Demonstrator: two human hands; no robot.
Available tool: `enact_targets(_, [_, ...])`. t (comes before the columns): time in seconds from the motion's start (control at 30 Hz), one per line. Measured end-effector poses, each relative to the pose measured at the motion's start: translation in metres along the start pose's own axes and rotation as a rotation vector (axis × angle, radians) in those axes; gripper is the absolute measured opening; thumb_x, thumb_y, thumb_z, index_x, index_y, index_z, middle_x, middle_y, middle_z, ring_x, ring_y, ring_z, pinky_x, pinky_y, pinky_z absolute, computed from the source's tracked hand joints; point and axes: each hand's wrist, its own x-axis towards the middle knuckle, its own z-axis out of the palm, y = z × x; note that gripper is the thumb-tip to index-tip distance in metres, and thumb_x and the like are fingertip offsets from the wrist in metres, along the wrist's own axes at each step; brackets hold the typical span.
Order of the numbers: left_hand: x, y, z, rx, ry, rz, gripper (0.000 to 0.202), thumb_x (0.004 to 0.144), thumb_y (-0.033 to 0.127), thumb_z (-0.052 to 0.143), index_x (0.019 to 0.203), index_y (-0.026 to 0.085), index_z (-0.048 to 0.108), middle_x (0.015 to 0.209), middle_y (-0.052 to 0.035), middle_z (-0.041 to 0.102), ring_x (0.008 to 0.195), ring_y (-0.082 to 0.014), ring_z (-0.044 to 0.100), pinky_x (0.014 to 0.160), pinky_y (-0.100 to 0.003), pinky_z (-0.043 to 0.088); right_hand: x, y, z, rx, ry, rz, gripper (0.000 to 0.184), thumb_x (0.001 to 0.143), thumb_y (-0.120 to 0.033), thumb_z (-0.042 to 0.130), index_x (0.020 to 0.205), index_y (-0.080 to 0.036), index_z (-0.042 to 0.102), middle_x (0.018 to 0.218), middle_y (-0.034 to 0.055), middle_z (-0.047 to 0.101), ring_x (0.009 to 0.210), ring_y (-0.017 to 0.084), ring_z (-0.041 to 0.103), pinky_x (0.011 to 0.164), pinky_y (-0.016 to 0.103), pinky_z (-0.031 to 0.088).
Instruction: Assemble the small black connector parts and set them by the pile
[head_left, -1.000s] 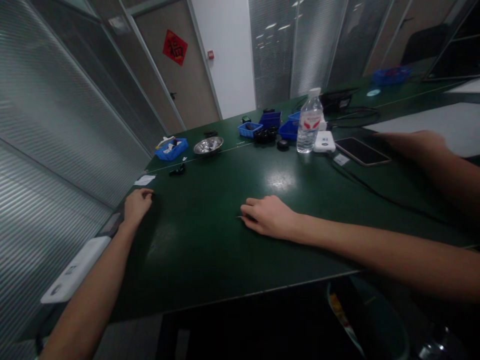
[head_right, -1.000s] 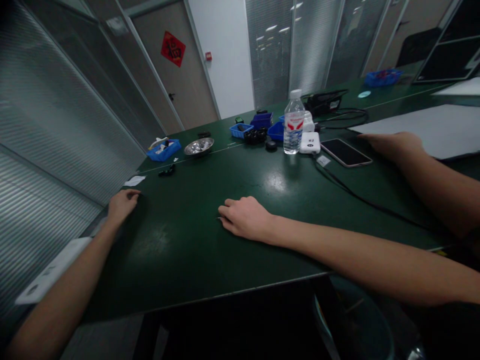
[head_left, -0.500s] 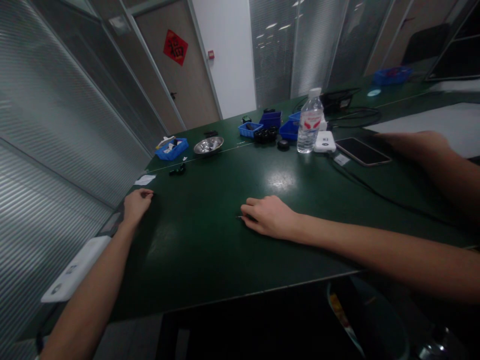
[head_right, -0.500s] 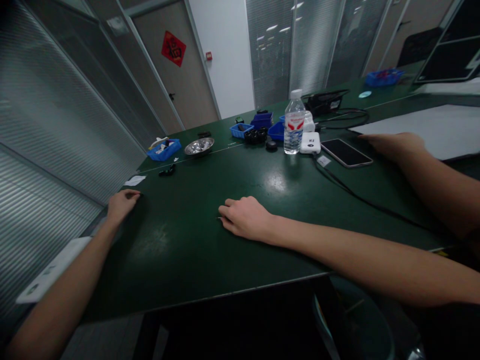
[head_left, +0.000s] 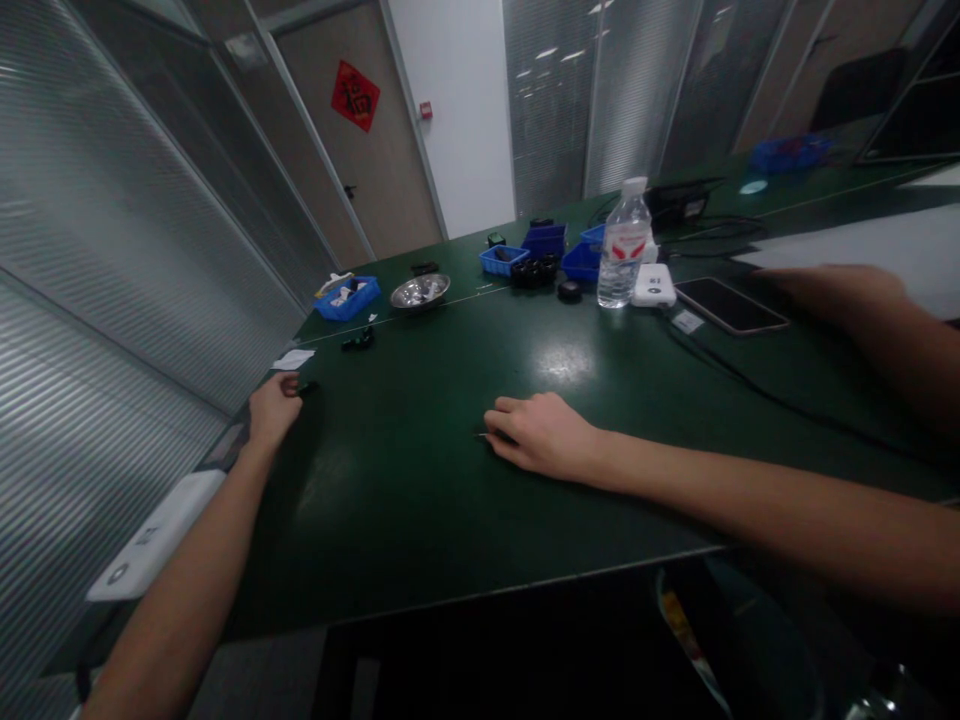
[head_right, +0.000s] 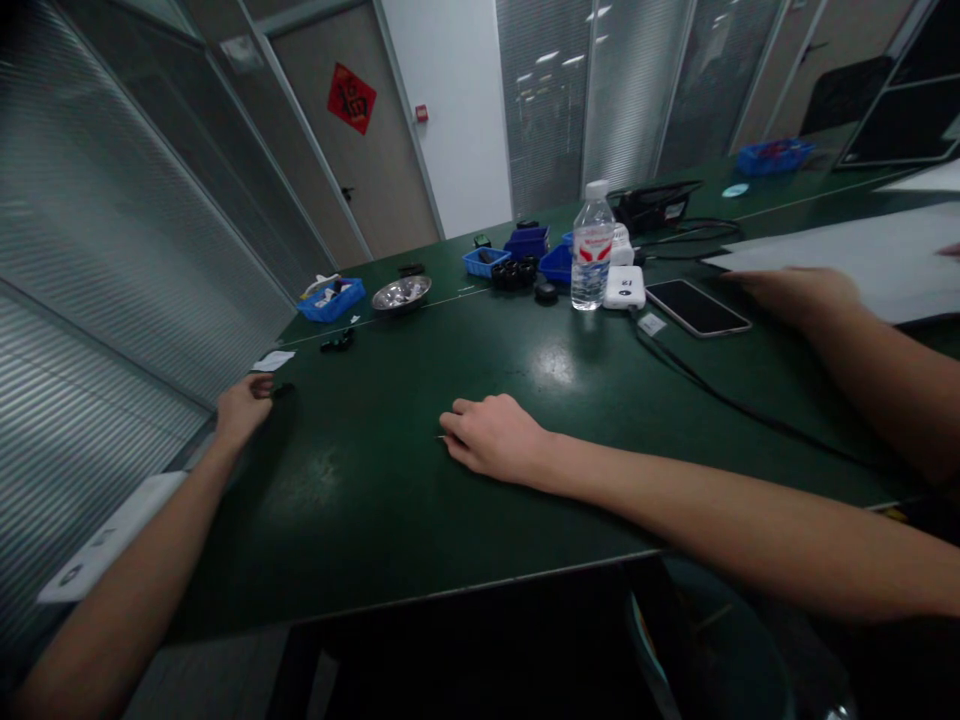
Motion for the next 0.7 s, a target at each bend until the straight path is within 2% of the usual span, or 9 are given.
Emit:
enact_targets(0.13, [-0.003, 0.001, -0.004, 0.079, 0.004, 0.062, 0.047, 0.080, 0.015, 0.054, 0.124, 0.015, 0.070, 0.115, -0.0118, 0.074, 0.104, -0.0283, 0.069, 0.099, -0.039, 0.051, 0.000, 0.000, 0.001, 0.003, 0.002, 0.000, 0.027, 0.103, -0.037, 0.047, 0.103, -0.017, 0.065, 0.096, 0.0053, 0.065, 0.062, 0.010, 0.048, 0.055, 0.027, 0.021])
enact_targets(0.23, [-0.007, 0.008, -0.007, 0.183, 0.047, 0.132, 0.039, 0.086, 0.021, 0.052, 0.118, 0.015, 0.073, 0.121, -0.0150, 0.070, 0.109, -0.0324, 0.067, 0.101, -0.043, 0.050, 0.000, 0.001, 0.001, 0.005, 0.007, -0.003, 0.026, 0.103, -0.037, 0.048, 0.103, -0.017, 0.065, 0.095, 0.0049, 0.064, 0.061, 0.010, 0.048, 0.054, 0.028, 0.022])
enact_targets(0.43, [-0.016, 0.027, -0.006, 0.309, -0.004, 0.188, 0.039, 0.093, 0.028, 0.048, 0.118, 0.011, 0.073, 0.117, -0.0187, 0.068, 0.106, -0.0345, 0.066, 0.095, -0.043, 0.052, 0.001, 0.000, -0.001, 0.008, -0.008, -0.004, 0.026, 0.103, -0.037, 0.047, 0.105, -0.017, 0.064, 0.096, 0.0053, 0.064, 0.063, 0.010, 0.050, 0.055, 0.027, 0.024])
enact_targets(0.6, [-0.019, 0.034, -0.003, 0.283, 0.016, 0.226, 0.036, 0.096, 0.034, 0.050, 0.113, 0.011, 0.072, 0.114, -0.0172, 0.069, 0.105, -0.0331, 0.065, 0.094, -0.043, 0.051, 0.001, 0.000, -0.003, 0.014, -0.017, -0.003, 0.027, 0.103, -0.037, 0.047, 0.104, -0.017, 0.065, 0.098, 0.0052, 0.065, 0.063, 0.010, 0.051, 0.055, 0.027, 0.024])
enact_targets(0.7, [-0.020, 0.048, -0.005, 0.152, -0.042, 0.290, 0.030, 0.095, 0.029, 0.054, 0.113, 0.014, 0.072, 0.114, -0.0135, 0.070, 0.105, -0.0290, 0.065, 0.098, -0.039, 0.049, 0.001, 0.000, -0.002, 0.011, -0.003, -0.001, 0.025, 0.103, -0.037, 0.048, 0.104, -0.017, 0.064, 0.098, 0.0051, 0.065, 0.063, 0.010, 0.050, 0.055, 0.027, 0.023])
